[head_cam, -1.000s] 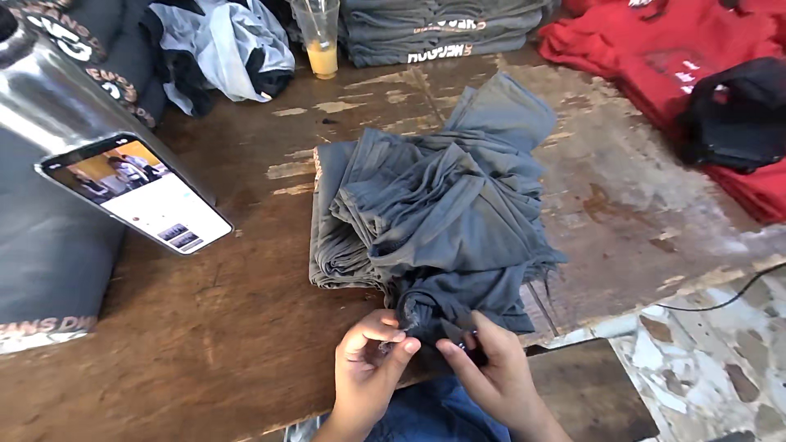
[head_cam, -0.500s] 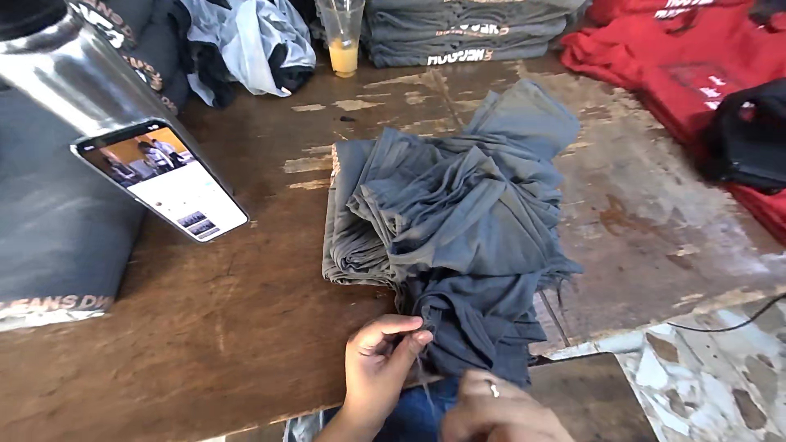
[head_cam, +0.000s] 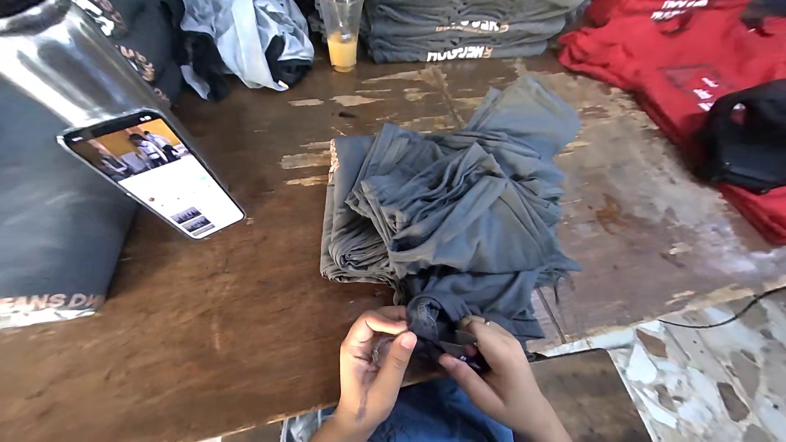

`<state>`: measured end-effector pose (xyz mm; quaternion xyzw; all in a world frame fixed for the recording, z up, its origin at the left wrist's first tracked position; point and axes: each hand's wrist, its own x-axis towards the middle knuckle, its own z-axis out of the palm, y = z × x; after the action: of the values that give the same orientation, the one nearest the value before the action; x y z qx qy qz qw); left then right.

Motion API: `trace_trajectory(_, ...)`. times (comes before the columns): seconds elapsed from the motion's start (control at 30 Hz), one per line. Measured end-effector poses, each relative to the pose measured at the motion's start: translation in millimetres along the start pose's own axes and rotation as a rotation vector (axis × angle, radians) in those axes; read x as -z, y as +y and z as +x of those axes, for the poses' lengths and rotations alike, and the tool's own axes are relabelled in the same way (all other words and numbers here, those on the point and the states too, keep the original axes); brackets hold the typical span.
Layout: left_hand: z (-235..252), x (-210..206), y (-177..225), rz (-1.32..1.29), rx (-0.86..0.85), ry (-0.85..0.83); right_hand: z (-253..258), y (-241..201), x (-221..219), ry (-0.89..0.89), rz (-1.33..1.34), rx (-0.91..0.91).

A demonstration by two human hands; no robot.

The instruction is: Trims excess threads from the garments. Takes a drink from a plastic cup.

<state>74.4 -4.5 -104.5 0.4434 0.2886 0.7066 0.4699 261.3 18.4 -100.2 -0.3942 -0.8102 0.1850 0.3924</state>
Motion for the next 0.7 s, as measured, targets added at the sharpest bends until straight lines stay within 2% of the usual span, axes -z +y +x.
trace_trajectory(0.2,3,-5,-3,0.102,0.025,0.074,-1,-1,-2,0.024,0.083,-0.050)
trace_trajectory(0.4,1,-2,-2,0.007,0.049,0.096,-1,-2,-4,0.020,0.019,-0.059)
trace_trajectory(0.7,0,2,1,-0.006,-0.018,-0.106,2,-9,-9,0.029,-0.091,-0.060)
